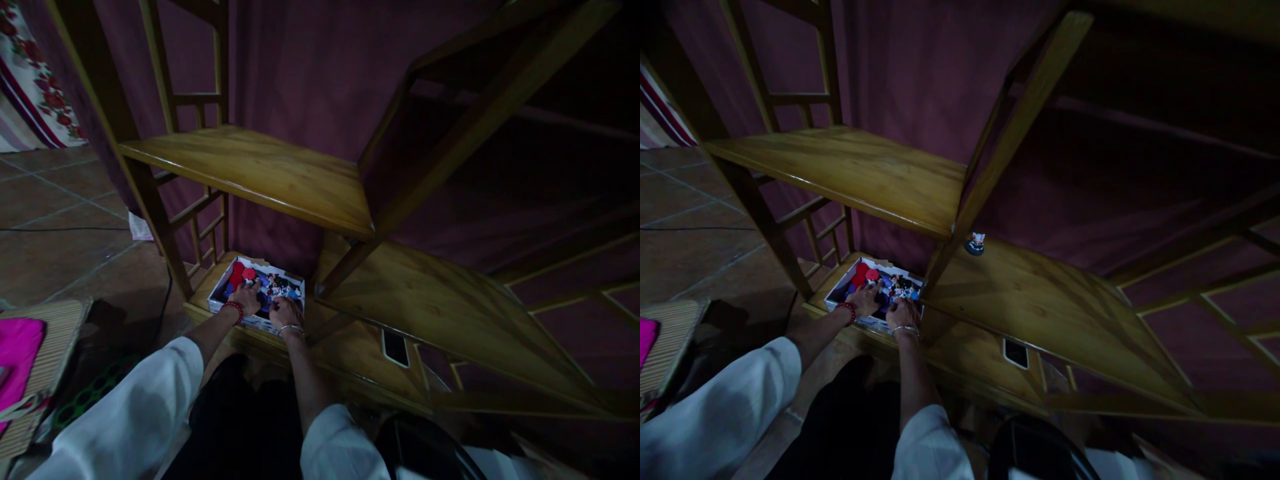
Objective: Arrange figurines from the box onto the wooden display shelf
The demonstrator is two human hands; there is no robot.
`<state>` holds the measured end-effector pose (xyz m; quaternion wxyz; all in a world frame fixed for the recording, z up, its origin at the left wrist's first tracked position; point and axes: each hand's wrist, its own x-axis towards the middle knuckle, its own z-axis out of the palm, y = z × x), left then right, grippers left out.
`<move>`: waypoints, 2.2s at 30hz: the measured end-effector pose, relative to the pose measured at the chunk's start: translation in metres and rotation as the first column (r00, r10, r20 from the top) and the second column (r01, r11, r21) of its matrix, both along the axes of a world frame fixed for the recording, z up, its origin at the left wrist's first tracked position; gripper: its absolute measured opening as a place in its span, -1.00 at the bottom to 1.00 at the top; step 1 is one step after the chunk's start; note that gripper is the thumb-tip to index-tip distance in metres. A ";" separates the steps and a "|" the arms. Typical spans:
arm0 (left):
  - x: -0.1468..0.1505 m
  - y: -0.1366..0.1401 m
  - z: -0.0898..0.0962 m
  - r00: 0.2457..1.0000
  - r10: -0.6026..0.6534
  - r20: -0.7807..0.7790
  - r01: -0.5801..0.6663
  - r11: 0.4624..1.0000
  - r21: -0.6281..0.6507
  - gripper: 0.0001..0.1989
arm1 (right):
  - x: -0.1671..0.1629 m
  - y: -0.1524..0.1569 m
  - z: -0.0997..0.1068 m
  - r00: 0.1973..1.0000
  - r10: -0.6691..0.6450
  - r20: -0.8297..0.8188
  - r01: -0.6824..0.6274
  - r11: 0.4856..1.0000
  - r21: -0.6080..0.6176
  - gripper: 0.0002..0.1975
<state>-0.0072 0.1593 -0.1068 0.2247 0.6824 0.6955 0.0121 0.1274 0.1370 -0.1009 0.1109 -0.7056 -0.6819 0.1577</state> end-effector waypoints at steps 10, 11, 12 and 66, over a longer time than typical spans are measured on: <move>0.000 -0.002 -0.002 0.999 0.014 0.045 -0.020 0.990 0.138 -0.54 | -0.003 0.001 0.004 0.998 -0.063 0.028 0.063 0.998 0.000 -0.71; -0.001 -0.002 -0.002 0.999 0.008 0.049 -0.014 0.990 0.138 -0.58 | -0.004 0.001 0.005 0.997 -0.066 0.035 0.066 0.998 -0.004 -0.71; -0.001 -0.002 -0.001 0.999 0.001 0.052 -0.008 0.991 0.136 -0.61 | -0.004 0.001 0.005 0.997 -0.069 0.039 0.069 0.998 -0.003 -0.71; -0.003 -0.012 0.005 0.994 -0.073 0.082 0.058 0.983 0.174 -0.68 | -0.001 -0.002 0.007 0.992 0.127 -0.027 -0.128 0.989 -0.076 -0.61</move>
